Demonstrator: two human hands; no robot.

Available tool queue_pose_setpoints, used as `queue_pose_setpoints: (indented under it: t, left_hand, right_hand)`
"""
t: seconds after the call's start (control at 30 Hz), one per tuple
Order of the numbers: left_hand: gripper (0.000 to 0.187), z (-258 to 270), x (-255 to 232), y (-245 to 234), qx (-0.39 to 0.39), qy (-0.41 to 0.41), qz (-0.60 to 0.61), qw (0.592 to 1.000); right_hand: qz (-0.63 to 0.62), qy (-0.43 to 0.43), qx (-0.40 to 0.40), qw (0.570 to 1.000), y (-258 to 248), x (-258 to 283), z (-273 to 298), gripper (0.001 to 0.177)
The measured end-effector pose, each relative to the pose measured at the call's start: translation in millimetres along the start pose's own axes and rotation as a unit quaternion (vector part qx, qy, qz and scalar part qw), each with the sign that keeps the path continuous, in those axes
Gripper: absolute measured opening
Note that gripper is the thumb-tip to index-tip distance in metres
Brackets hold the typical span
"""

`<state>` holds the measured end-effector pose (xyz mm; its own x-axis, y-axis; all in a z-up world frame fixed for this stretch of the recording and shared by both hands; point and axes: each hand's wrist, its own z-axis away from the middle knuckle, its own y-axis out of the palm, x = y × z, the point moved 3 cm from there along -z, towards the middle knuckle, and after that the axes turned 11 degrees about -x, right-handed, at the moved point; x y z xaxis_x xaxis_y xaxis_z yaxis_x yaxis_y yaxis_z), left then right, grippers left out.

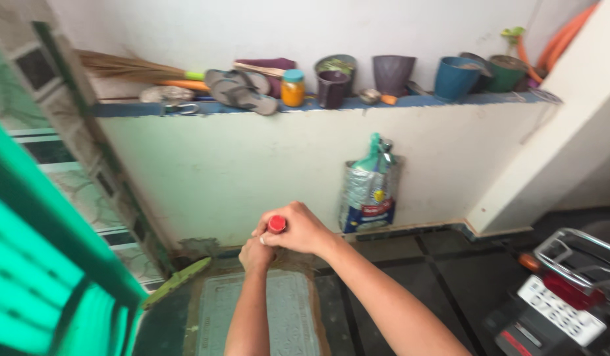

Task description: The person mops a tiled floor using a red-handled string mop and a white bucket. They clean the area around a parked motorcycle and a wall with potted plants, repeatedly dipping the mop into the bucket to wet it.

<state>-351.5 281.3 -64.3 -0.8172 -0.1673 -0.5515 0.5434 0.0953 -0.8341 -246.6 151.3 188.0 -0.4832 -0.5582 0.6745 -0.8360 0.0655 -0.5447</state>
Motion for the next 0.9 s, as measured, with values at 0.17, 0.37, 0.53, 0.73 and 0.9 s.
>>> queue_pose_setpoints:
  t: [0.17,0.37,0.53,0.73,0.9]
  left_hand:
    - [0.042,-18.5,54.3,-29.8,-0.035,-0.044,-0.041,0.998]
    - [0.035,-9.6,114.8,-73.1,-0.112,-0.059,-0.043,0.991]
    - [0.033,-3.9,155.2,-102.0,-0.134,-0.054,-0.07,0.987]
    - [0.031,15.7,174.3,-131.4,-0.165,0.011,-0.091,0.982]
    - [0.031,40.8,170.3,-160.7,-0.183,0.044,-0.068,0.98]
  right_hand:
    - [-0.084,0.009,0.066,0.994,36.8,8.1,-18.9,0.013]
    - [-0.192,-0.015,0.145,0.97,76.2,17.3,-36.3,0.014]
    - [-0.225,-0.036,0.206,0.952,104.8,19.8,-57.6,0.017]
    - [-0.327,-0.02,0.277,0.903,118.3,23.3,-89.9,0.018]
    - [-0.332,-0.001,0.211,0.919,107.5,36.4,-115.0,0.023]
